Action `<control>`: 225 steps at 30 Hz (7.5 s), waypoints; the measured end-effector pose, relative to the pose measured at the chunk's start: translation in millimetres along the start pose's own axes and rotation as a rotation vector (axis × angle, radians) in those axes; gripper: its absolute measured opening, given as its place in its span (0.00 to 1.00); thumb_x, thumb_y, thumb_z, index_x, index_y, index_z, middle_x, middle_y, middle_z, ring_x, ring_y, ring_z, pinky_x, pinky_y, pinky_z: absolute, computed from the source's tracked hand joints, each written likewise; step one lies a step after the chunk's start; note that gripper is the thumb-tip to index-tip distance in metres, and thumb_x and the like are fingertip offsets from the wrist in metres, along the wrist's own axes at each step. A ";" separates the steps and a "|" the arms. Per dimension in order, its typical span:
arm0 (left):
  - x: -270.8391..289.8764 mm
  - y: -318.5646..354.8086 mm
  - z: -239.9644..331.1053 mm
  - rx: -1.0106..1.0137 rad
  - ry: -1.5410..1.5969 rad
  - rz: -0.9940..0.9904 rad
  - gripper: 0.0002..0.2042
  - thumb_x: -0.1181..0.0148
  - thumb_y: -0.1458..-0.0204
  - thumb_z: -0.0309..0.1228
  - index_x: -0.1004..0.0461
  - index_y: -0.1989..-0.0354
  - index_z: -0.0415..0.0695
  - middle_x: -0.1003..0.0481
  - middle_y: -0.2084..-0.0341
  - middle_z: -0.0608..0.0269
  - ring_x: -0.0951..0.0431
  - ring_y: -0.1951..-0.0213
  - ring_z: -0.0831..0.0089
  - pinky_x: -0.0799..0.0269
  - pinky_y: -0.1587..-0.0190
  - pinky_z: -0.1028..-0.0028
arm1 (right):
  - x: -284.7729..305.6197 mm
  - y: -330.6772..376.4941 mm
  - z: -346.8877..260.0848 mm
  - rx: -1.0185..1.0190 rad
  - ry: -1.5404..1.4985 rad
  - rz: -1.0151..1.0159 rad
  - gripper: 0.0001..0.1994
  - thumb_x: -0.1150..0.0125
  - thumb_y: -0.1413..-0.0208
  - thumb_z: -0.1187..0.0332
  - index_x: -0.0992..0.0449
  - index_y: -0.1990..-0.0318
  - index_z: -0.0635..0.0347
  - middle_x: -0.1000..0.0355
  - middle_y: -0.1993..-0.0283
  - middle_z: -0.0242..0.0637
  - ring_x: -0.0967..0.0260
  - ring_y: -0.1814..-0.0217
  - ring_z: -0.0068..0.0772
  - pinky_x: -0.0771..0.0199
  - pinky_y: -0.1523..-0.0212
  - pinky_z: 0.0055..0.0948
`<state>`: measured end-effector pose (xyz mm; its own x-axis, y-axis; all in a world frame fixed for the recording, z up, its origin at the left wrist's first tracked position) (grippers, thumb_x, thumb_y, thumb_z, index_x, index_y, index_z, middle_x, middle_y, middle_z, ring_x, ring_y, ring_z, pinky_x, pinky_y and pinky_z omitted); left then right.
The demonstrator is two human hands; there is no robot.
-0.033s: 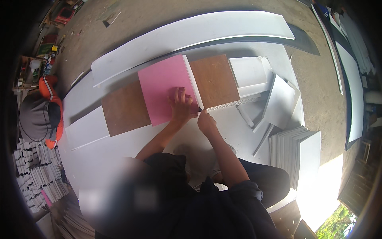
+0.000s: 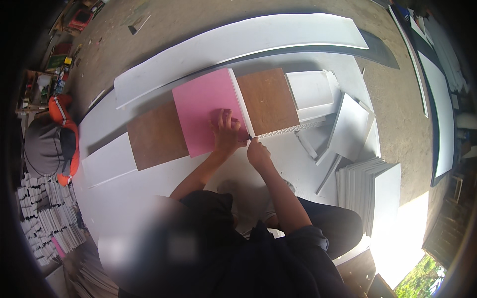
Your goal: The person sits on the floor and uses a blue utility knife to cut a pink sheet of paper placed on a brown board. They repeatedly align the paper, cut along the edges, and stack the cut pieces.
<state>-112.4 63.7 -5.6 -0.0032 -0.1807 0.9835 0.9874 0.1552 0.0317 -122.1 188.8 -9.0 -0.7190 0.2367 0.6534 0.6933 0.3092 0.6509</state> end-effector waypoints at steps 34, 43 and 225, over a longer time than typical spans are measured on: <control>-8.3 1.8 -4.4 -0.067 -0.022 0.211 0.33 0.32 0.80 0.52 0.33 0.62 0.49 0.48 0.45 0.52 0.58 0.40 0.48 0.66 0.52 0.29 | 4.2 -17.2 -29.7 0.015 0.126 0.165 0.11 0.52 0.49 0.68 0.40 0.62 0.64 0.28 0.67 0.49 0.28 0.62 0.47 0.27 0.65 0.39; -1.6 3.2 -1.3 -0.037 0.022 0.095 0.34 0.32 0.80 0.52 0.33 0.60 0.50 0.50 0.45 0.54 0.58 0.40 0.49 0.62 0.52 0.31 | -2.4 -19.3 0.9 -0.027 -0.075 -0.039 0.13 0.61 0.48 0.69 0.39 0.58 0.68 0.32 0.59 0.55 0.35 0.52 0.53 0.35 0.53 0.47; 1.0 -12.9 -15.4 -0.143 -0.051 0.176 0.33 0.39 0.73 0.57 0.33 0.60 0.45 0.48 0.45 0.45 0.57 0.40 0.45 0.66 0.49 0.31 | -2.6 11.5 -7.8 0.030 -0.092 0.234 0.11 0.64 0.44 0.68 0.45 0.58 0.67 0.30 0.71 0.58 0.31 0.64 0.59 0.31 0.64 0.48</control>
<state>-122.7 46.6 -7.8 0.1663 -0.1131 0.9796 0.9859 0.0401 -0.1628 -111.9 184.6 -0.1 -0.5416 0.3875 0.7460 0.8405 0.2631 0.4736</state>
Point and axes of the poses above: each hand's wrist, its own y-axis away from the middle knuckle, its own x-axis out of the back of the hand, z = x × y, the point moved 4 cm from there along -y, towards the middle knuckle
